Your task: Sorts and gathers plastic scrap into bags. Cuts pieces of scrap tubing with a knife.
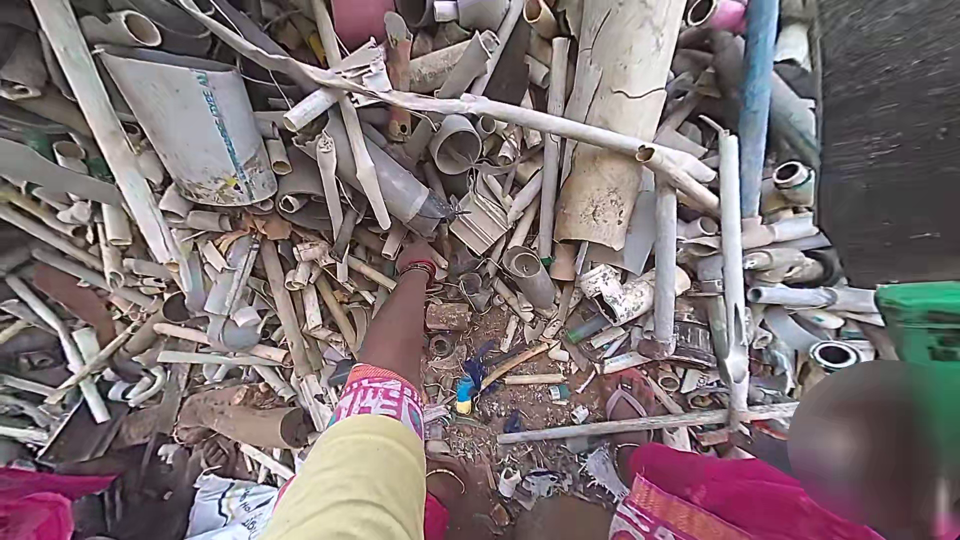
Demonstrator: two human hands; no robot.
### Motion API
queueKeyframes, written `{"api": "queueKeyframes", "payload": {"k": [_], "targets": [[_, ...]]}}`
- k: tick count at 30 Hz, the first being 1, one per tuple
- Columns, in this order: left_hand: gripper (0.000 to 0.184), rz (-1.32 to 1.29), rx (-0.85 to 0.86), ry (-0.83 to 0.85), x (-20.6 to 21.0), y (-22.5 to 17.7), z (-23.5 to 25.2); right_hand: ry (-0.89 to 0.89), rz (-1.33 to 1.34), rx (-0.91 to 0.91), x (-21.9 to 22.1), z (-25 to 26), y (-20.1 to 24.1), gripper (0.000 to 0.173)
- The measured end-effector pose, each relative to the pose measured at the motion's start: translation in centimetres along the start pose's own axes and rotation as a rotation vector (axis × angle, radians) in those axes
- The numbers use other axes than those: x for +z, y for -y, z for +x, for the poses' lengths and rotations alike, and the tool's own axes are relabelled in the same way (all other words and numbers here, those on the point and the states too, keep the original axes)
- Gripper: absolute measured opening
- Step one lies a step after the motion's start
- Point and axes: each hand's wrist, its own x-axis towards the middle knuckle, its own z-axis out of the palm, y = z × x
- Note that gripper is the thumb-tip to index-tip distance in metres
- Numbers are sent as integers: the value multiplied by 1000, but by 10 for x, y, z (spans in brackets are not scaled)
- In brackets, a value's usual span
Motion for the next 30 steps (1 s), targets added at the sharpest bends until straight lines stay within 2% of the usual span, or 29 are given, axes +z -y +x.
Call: {"api": "queueKeyframes", "payload": {"k": [3, 5, 6, 8, 9, 11, 12, 14, 17, 19, 23, 24, 26, 27, 28, 30], "targets": [[47, -124, -95, -87, 6, 12, -23, 85, -231, -11, -4, 7, -1, 60], [50, -246, -155, -70, 8, 26, -49, 102, -276, -64, 3, 9, 8, 59], [48, -377, -166, -54, 12, 37, -67, 73, -330, -113, 10, 8, 11, 58], [44, -801, -195, -55, 24, 54, -105, 43, -487, -161, 24, 9, 13, 57], [40, -1027, -207, -53, 29, 60, -128, 146, -547, -95, 27, 10, 20, 56], [29, -1363, -176, -47, 24, 66, -179, 520, -669, 184, 31, 21, 47, 52], [24, -1507, -153, -22, 18, 68, -207, 647, -735, 240, 37, 24, 54, 52], [17, -1659, -93, 25, 4, 68, -256, 731, -811, 177, 51, 18, 53, 54], [13, -1700, 8, 21, -12, 61, -312, 683, -857, 15, 63, -7, 48, 53], [16, -1642, 108, -79, -17, 55, -347, 637, -888, -33, 60, -18, 41, 53], [31, -1455, 198, -171, -12, 51, -402, 353, -906, 143, 32, -41, 41, 49], [34, -1416, 203, -210, -11, 49, -411, 270, -856, 117, 27, -54, 41, 50], [41, -1309, 240, -301, -11, 50, -429, 139, -716, -100, 25, -83, 29, 52], [41, -1266, 264, -338, -11, 51, -439, 152, -692, -180, 27, -94, 22, 52], [41, -1220, 289, -370, -12, 53, -447, 241, -738, -143, 27, -100, 23, 53], [40, -1178, 309, -408, -9, 56, -458, 357, -879, 74, 26, -105, 30, 54]]}}
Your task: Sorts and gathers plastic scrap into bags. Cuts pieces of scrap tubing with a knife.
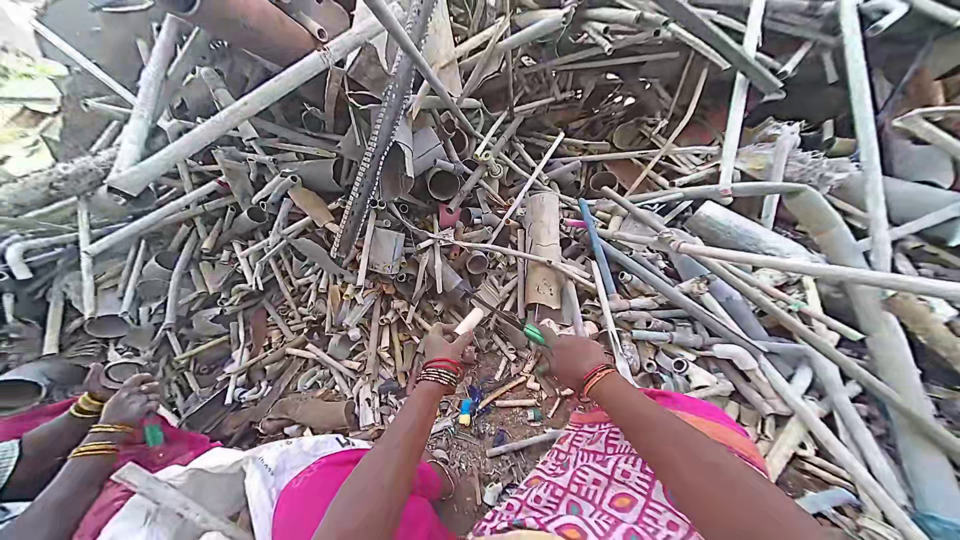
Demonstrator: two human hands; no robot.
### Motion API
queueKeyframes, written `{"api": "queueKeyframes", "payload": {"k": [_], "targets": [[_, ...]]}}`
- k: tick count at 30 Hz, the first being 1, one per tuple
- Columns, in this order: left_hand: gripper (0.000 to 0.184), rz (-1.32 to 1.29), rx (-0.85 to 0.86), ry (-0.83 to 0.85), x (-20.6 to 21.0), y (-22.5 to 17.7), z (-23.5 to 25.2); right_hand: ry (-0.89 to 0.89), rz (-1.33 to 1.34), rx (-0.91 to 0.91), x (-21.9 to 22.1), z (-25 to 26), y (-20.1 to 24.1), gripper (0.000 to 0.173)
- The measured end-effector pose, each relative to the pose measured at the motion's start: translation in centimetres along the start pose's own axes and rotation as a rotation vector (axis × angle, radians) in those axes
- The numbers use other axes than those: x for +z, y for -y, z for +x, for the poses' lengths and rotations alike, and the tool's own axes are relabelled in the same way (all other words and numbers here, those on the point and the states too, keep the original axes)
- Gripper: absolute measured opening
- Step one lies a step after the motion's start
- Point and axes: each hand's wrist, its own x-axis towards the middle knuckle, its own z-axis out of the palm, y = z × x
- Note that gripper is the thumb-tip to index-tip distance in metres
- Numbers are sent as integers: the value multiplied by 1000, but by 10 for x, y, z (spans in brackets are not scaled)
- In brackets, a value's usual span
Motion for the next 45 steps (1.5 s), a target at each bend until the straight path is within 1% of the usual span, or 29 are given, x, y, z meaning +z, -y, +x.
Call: {"api": "queueKeyframes", "payload": {"k": [1, 2, 3, 4, 5, 6, 8, 9, 10, 12, 14, 17, 18, 19, 20, 22, 24, 26, 27, 29, 31, 33, 38, 42, 45], "targets": [[40, 1, 4, 1, -1, 1, -4, -27, -9, 48, 0, -5, -1, 53], [40, 0, 2, 11, -3, -1, -7, -135, 17, 33, 3, -12, -4, 52], [41, 1, 4, 27, -6, -3, -11, -327, 69, -56, 14, -20, -8, 51], [42, -5, 14, 40, -11, -5, -16, -560, 124, -207, 28, -22, -12, 48], [44, -9, 31, 52, -18, -8, -22, -681, 147, -332, 38, -22, -14, 46], [45, 0, 56, 54, -26, -15, -29, -648, 128, -366, 40, -23, -14, 45], [47, 62, 115, 44, -50, -30, -40, -270, 31, -190, 28, -17, -9, 48], [48, 93, 155, 34, -64, -35, -46, -168, -3, -146, 25, -9, -12, 49], [47, 142, 199, 12, -81, -40, -51, -142, -11, -150, 22, -4, -18, 50], [44, 269, 272, -56, -119, -49, -67, -235, 55, -204, 18, 0, -34, 52], [41, 403, 333, -190, -160, -43, -94, -343, 181, -239, 16, 1, -50, 55], [35, 629, 534, -533, -232, -9, -141, -420, 348, -276, 13, -3, -56, 57], [34, 691, 546, -635, -257, 2, -160, -421, 379, -284, 13, -4, -56, 57], [33, 746, 509, -706, -282, 9, -181, -416, 400, -288, 14, -4, -55, 57], [34, 786, 440, -743, -306, 15, -202, -412, 403, -289, 15, -2, -56, 57], [35, 867, 225, -740, -341, 28, -245, -398, 361, -293, 18, 1, -59, 57], [37, 916, -66, -651, -361, 31, -279, -373, 316, -304, 20, 3, -55, 55], [44, 937, -344, -498, -371, 33, -296, -320, 285, -312, 18, 5, -48, 54], [47, 945, -453, -407, -374, 37, -299, -299, 272, -318, 19, 7, -47, 54], [50, 954, -595, -259, -372, 47, -297, -284, 226, -323, 21, 8, -44, 52], [52, 956, -643, -206, -368, 56, -293, -280, 187, -320, 19, 5, -37, 51], [51, 946, -630, -199, -366, 60, -287, -279, 174, -316, 18, 3, -34, 51], [48, 920, -561, -233, -364, 57, -276, -278, 110, -309, 17, 1, -36, 52], [49, 915, -562, -262, -365, 56, -271, -257, 56, -296, 16, -1, -39, 55], [51, 919, -578, -253, -363, 57, -265, -259, 45, -302, 16, -1, -43, 55]]}}
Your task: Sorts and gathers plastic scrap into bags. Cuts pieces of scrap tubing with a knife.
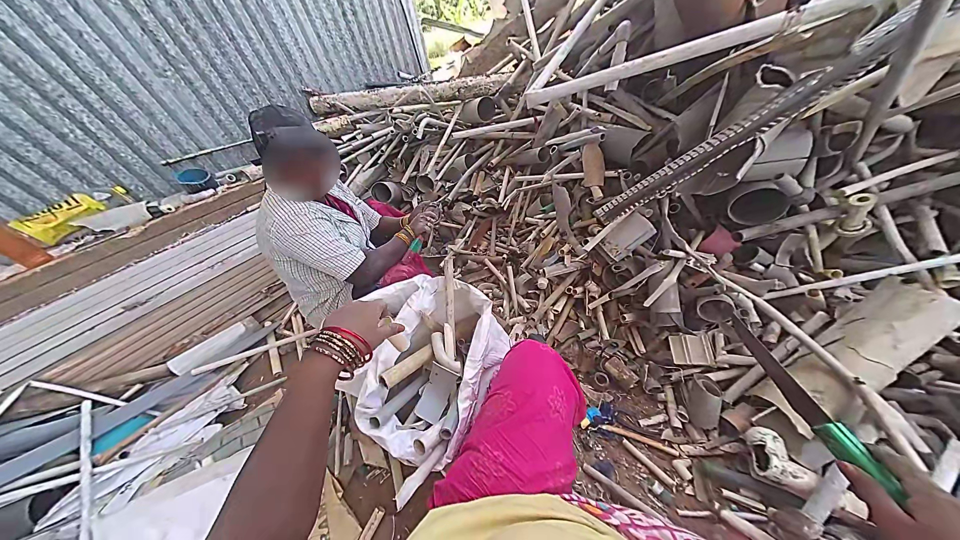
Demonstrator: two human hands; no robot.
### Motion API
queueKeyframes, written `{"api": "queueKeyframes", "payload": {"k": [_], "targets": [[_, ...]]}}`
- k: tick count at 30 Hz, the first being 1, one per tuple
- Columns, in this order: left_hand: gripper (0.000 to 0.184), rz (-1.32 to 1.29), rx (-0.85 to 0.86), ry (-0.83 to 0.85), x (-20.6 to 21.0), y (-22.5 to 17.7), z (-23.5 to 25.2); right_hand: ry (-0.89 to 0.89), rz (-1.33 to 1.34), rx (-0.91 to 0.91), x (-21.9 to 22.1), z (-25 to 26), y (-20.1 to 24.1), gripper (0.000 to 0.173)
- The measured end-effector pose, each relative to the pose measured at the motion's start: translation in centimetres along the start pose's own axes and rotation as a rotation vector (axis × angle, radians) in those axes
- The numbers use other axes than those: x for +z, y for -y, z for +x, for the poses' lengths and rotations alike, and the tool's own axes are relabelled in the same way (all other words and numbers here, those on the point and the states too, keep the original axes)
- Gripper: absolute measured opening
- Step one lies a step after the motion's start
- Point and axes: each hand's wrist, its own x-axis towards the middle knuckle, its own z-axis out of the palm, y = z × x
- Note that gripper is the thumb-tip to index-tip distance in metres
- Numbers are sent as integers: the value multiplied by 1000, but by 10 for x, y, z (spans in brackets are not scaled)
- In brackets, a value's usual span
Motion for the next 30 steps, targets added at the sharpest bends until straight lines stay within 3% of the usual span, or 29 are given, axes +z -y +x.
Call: {"api": "queueKeyframes", "payload": {"k": [9, 13, 15, 26, 30], "targets": [[46, 11, 141, 75, 16, -13, 40, 50, -62, 17, 0, -5, -4, 54], [72, -21, 30, -40, 22, -32, 54, 26, -42, 16, -1, -7, -2, 54], [72, -33, 36, -68, 22, -39, 54, 20, -37, 7, -1, -7, -3, 54], [66, 56, 161, 114, 35, -76, 62, 52, -47, -1, -1, -2, -8, 54], [66, 107, 197, 201, 58, -90, 84, -51, -43, 57, 1, -1, 2, 47]]}}
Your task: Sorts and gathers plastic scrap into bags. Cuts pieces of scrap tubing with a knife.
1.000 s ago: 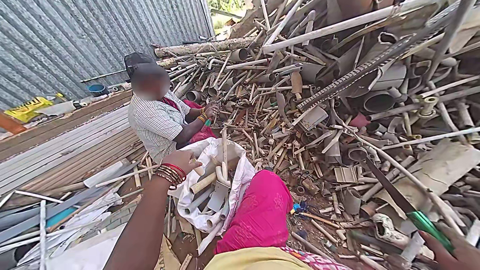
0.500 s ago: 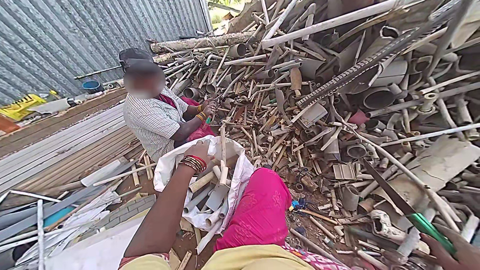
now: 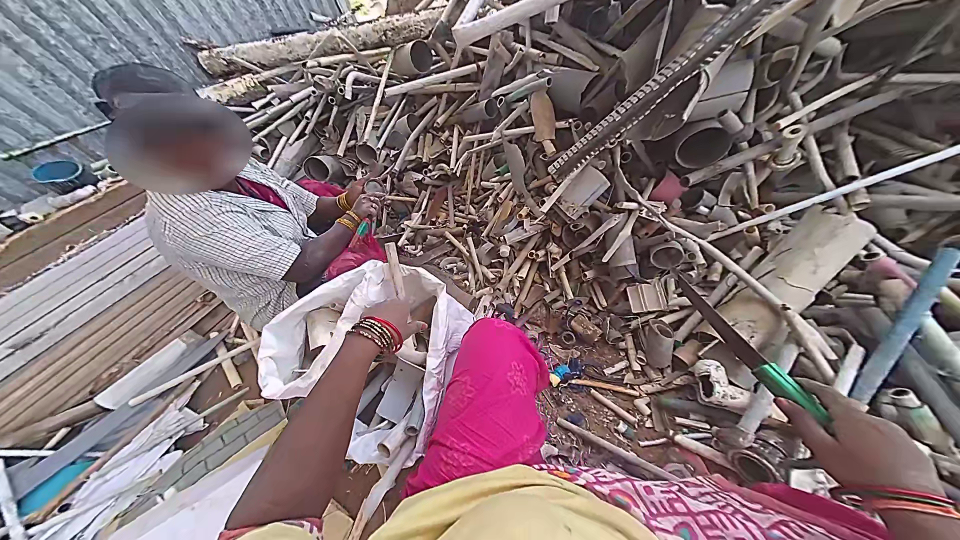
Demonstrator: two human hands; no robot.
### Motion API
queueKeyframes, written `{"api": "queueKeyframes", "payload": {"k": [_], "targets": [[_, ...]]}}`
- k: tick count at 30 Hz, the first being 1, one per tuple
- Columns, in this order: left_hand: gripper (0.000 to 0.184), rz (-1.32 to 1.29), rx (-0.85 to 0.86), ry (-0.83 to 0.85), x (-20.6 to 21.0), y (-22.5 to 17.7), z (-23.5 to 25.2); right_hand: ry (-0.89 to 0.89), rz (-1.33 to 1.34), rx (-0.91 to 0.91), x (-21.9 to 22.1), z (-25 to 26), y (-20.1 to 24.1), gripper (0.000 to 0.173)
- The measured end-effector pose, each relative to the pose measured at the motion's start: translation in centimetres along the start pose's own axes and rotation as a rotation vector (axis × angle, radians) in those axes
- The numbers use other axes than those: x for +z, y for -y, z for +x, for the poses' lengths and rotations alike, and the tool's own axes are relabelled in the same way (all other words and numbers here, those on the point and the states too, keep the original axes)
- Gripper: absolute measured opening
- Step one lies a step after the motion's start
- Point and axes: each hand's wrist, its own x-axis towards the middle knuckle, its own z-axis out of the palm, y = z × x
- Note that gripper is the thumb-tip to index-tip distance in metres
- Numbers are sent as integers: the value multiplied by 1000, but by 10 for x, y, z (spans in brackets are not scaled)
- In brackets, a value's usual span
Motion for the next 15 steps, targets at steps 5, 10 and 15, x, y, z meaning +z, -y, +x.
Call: {"api": "queueKeyframes", "payload": {"k": [5, 10, 15], "targets": [[70, 8, 9, 53, 26, -20, 43, 47, 34, 222, -10, 13, 0, 47], [60, -286, -5, -148, 48, -39, 62, 111, 69, 350, -10, 16, -4, 47], [80, -722, 11, -443, 37, -79, 40, 192, 67, 389, -8, 13, -14, 50]]}}
